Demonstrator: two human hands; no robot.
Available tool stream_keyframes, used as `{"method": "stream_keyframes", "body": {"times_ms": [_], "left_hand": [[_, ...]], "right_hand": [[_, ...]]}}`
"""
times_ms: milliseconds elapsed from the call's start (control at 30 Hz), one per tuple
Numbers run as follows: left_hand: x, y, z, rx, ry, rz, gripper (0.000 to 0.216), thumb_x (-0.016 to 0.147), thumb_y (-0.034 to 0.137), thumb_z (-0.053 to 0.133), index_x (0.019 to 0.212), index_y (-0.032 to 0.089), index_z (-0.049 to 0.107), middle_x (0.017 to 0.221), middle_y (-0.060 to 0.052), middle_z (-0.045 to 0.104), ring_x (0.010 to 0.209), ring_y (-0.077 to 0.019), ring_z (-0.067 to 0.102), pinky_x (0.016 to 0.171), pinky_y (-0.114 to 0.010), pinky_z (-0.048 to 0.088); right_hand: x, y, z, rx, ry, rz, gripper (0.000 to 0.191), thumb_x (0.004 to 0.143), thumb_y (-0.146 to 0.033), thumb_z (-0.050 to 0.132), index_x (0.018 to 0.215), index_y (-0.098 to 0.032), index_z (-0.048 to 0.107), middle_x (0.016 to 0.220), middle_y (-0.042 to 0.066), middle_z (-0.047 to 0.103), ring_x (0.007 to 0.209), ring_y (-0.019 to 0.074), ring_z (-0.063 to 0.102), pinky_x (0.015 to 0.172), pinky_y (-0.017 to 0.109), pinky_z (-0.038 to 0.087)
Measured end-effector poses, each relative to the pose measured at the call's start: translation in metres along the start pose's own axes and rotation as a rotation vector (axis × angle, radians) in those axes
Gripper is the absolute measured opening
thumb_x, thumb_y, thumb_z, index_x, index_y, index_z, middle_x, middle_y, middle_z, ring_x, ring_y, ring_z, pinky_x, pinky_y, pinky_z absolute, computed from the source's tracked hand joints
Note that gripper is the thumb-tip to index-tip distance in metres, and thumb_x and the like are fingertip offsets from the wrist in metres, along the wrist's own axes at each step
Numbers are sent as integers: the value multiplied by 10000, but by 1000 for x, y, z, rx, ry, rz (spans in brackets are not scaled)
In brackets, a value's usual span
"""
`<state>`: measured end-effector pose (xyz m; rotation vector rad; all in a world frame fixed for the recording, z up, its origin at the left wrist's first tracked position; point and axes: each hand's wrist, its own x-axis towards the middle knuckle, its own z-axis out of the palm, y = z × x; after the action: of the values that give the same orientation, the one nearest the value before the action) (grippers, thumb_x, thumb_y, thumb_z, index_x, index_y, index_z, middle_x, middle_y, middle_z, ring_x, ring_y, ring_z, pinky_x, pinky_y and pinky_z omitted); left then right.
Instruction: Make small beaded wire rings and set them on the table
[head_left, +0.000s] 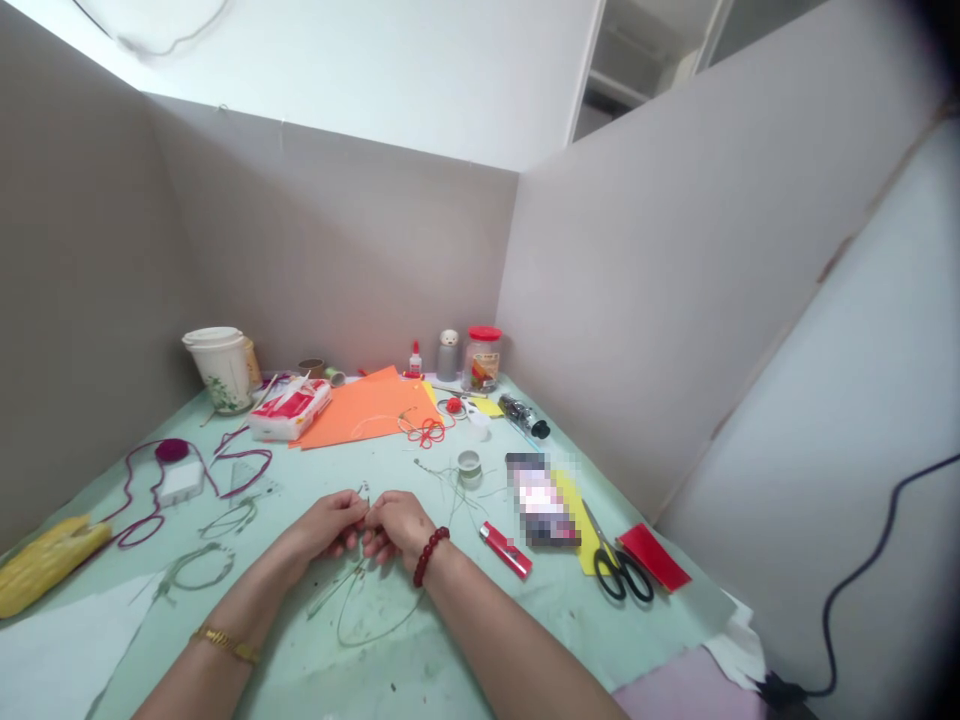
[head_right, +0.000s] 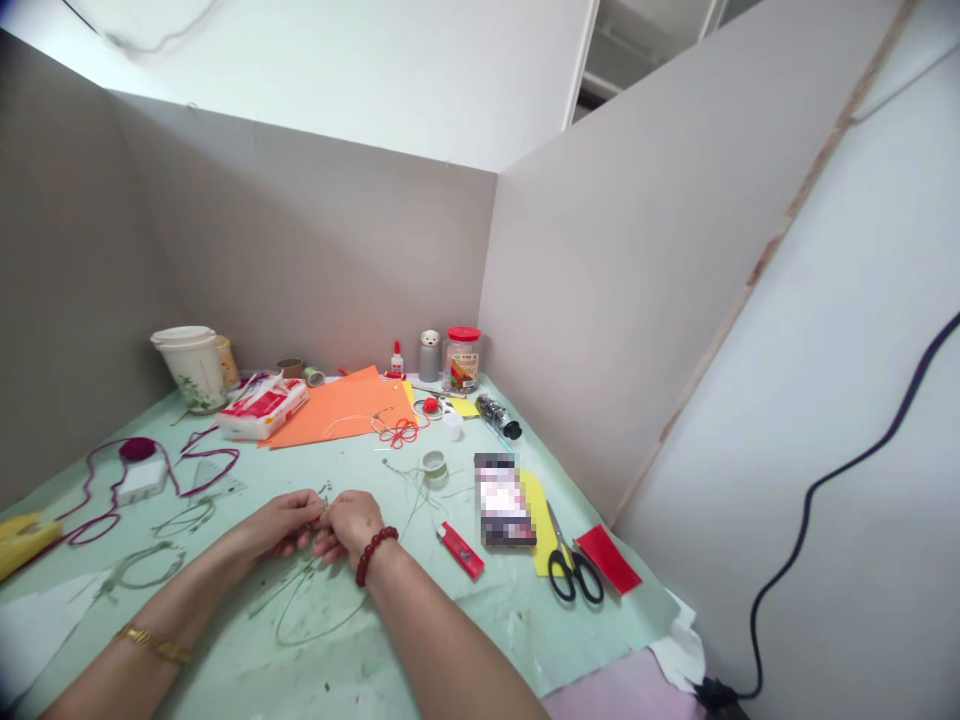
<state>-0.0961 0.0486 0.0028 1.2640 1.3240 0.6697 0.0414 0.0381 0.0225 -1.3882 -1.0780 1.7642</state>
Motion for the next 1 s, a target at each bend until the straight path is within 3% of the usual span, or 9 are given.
{"method": "stream_keyframes", "body": {"times_ms": [167,400,667,1000], "left_hand": [[2,-3,-1,8,-20,3,478,619,634,621,680,185,468,493,37,548,393,-69,368,427,-192,188],[-9,10,2,-67,-26,-9,466,573,590,674,666,183,465,516,37,562,433,-79,432,442,-191,231],[-6,7,3,-161,14,24,266,643,370,653,701,170,487,581,7,619,530,-91,546,506,-196,348],[-11,11,6,-231,3,6,150,679,244,597,673,169,467,513,57,550,438,-56,506,510,-197,390]], "right_hand": [[1,-2,-2,-4,-18,28,152,689,-16,477,638,-159,477,426,-34,531,299,89,485,275,143,350],[0,-1,-2,-14,-12,17,124,685,-39,479,655,-158,472,463,-30,555,312,81,489,279,139,328],[2,5,-3,-67,-22,-21,110,715,-61,443,687,-166,457,548,-33,570,335,59,492,278,138,307],[0,6,-4,-111,-8,-23,145,735,-46,410,667,-165,460,533,-33,540,344,57,468,288,149,322]]}}
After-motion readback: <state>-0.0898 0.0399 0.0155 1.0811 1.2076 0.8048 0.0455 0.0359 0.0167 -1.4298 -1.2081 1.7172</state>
